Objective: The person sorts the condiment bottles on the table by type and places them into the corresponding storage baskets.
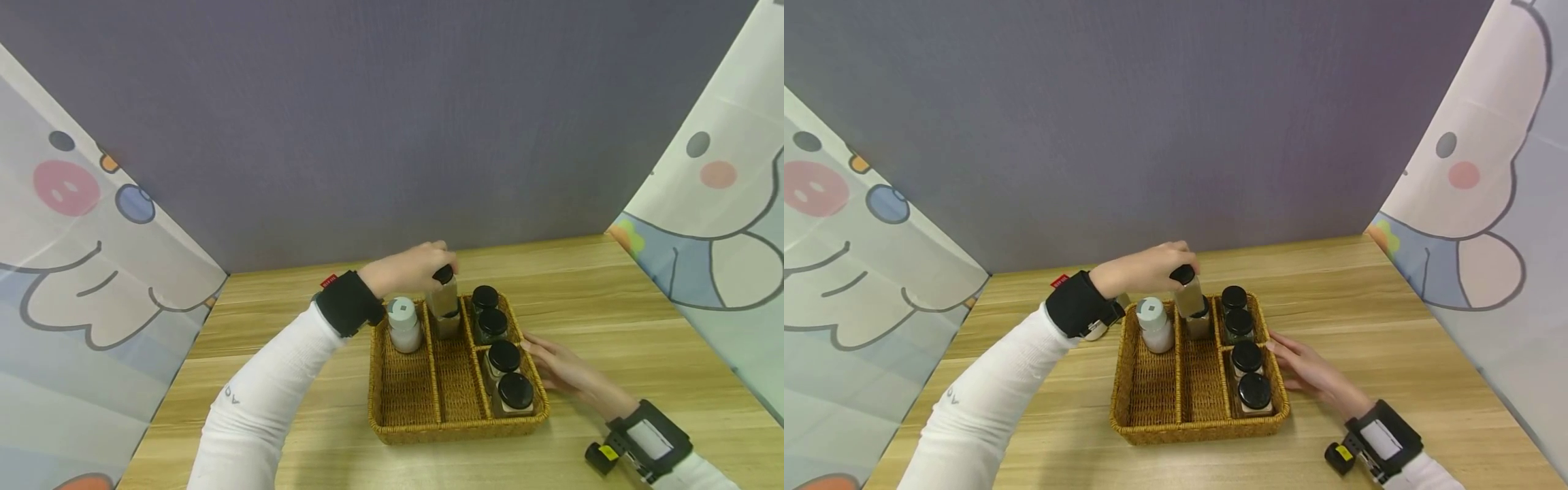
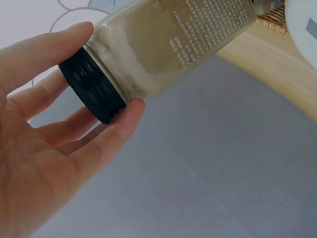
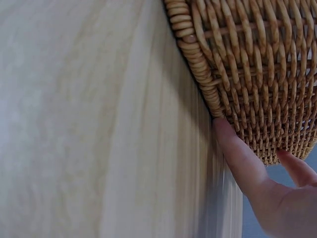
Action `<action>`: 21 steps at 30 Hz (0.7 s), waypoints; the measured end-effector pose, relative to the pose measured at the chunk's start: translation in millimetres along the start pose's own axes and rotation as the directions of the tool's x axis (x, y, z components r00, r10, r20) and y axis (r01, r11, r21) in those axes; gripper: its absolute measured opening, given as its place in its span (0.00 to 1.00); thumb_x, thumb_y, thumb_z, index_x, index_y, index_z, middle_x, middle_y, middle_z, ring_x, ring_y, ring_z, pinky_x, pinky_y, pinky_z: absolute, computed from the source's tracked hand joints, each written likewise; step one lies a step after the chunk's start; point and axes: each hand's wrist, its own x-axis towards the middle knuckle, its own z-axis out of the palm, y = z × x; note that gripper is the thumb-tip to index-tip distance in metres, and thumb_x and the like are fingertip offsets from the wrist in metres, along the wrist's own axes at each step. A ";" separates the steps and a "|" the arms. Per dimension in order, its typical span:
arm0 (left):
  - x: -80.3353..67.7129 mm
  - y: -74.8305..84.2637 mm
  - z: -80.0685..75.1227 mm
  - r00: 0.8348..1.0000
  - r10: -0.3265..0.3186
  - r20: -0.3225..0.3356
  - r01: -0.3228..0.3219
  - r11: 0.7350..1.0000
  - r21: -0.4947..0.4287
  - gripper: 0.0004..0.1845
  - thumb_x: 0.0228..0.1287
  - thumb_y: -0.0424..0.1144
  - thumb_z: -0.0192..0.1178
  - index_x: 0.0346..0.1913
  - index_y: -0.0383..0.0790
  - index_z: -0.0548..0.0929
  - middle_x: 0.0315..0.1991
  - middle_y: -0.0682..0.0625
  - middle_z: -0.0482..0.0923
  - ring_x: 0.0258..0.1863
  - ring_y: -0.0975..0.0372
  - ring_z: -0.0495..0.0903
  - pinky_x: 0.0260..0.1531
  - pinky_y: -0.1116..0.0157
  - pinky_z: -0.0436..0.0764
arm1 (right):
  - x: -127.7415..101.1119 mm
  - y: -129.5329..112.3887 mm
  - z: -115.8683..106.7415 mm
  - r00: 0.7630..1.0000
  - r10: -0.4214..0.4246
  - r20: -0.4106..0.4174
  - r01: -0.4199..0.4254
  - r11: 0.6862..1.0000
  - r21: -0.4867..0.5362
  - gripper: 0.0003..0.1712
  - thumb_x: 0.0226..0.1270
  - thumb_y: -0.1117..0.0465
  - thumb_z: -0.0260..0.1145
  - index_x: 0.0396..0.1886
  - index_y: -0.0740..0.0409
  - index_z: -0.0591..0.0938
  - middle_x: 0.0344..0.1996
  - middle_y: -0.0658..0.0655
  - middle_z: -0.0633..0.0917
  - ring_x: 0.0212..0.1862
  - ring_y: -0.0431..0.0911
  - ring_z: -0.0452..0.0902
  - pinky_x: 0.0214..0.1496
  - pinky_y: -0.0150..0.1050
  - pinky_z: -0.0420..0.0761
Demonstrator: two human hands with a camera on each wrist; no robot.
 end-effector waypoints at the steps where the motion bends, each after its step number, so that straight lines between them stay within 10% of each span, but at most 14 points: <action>1: -1.1 1.6 0.1 1.000 0.003 0.001 -0.003 1.000 -0.001 0.17 0.57 0.33 0.58 0.51 0.43 0.74 0.47 0.48 0.69 0.49 0.58 0.67 0.50 0.66 0.70 | -0.5 -0.2 0.2 1.000 0.000 -0.001 0.000 1.000 0.000 0.42 0.68 0.48 0.46 0.67 0.65 0.37 0.63 0.75 0.46 0.63 0.66 0.45 0.54 0.53 0.70; 21: -11.4 22.7 1.2 0.996 0.085 0.036 -0.086 0.996 0.005 0.17 0.58 0.34 0.57 0.51 0.42 0.74 0.49 0.48 0.68 0.49 0.60 0.67 0.47 0.71 0.70 | -6.0 -3.5 1.2 1.000 0.004 0.005 -0.004 1.000 -0.001 0.42 0.68 0.48 0.46 0.67 0.65 0.36 0.64 0.75 0.44 0.64 0.66 0.43 0.54 0.53 0.70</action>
